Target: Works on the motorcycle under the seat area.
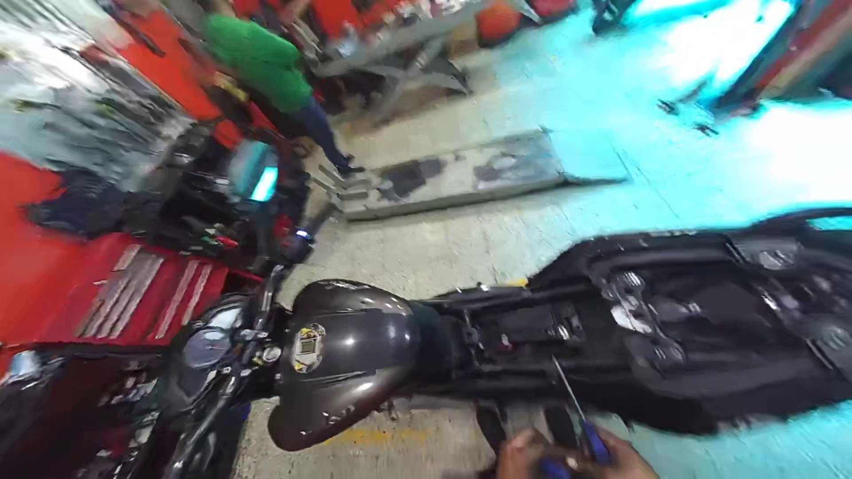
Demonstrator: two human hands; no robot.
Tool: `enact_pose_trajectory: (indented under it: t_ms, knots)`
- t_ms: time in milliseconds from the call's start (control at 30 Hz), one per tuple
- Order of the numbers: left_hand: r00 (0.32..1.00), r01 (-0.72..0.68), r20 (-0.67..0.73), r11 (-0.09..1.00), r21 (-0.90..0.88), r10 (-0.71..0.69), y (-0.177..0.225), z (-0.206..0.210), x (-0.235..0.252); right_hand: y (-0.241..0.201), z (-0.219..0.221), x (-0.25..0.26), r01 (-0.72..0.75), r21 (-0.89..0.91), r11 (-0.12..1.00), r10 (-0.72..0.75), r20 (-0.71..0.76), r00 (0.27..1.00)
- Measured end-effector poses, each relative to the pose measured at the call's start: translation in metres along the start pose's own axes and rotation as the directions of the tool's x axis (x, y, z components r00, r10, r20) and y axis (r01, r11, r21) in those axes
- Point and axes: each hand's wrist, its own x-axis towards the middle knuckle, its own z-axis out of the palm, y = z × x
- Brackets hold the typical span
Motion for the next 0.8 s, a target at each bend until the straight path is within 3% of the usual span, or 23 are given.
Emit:
enact_pose_trajectory:
  t_ms: [100,200,367,467,567,667,800]
  knots:
    - [0.988,-0.057,0.138,0.994,-0.094,0.070,-0.008,0.011,-0.002,0.016,-0.003,-0.023,-0.052,-0.003,0.999,0.051,-0.103,0.993]
    - [0.966,-0.061,0.242,0.988,-0.142,0.094,-0.008,0.017,0.009,0.028,-0.008,-0.034,-0.065,0.144,0.987,0.081,-0.112,0.990]
    - [0.952,0.085,0.292,0.996,0.037,-0.092,-0.010,0.021,0.035,0.039,-0.037,-0.028,-0.059,0.217,0.974,0.107,-0.217,0.970]
    - [0.921,0.281,0.218,0.937,0.207,-0.324,-0.012,0.026,0.081,0.029,-0.066,-0.013,-0.042,0.156,0.987,0.082,-0.261,0.962]
    - [0.869,0.472,0.051,0.855,0.215,-0.493,-0.015,0.033,0.139,0.015,-0.090,-0.003,0.002,0.085,0.996,0.018,-0.230,0.973]
    - [0.801,0.590,-0.084,0.757,0.280,-0.592,-0.016,0.044,0.188,0.005,-0.110,0.013,0.061,0.018,0.998,-0.057,-0.194,0.979]
    - [0.728,0.671,-0.189,0.629,0.393,-0.659,-0.011,0.073,0.209,-0.013,-0.132,0.035,0.084,-0.031,0.996,-0.088,-0.140,0.986]
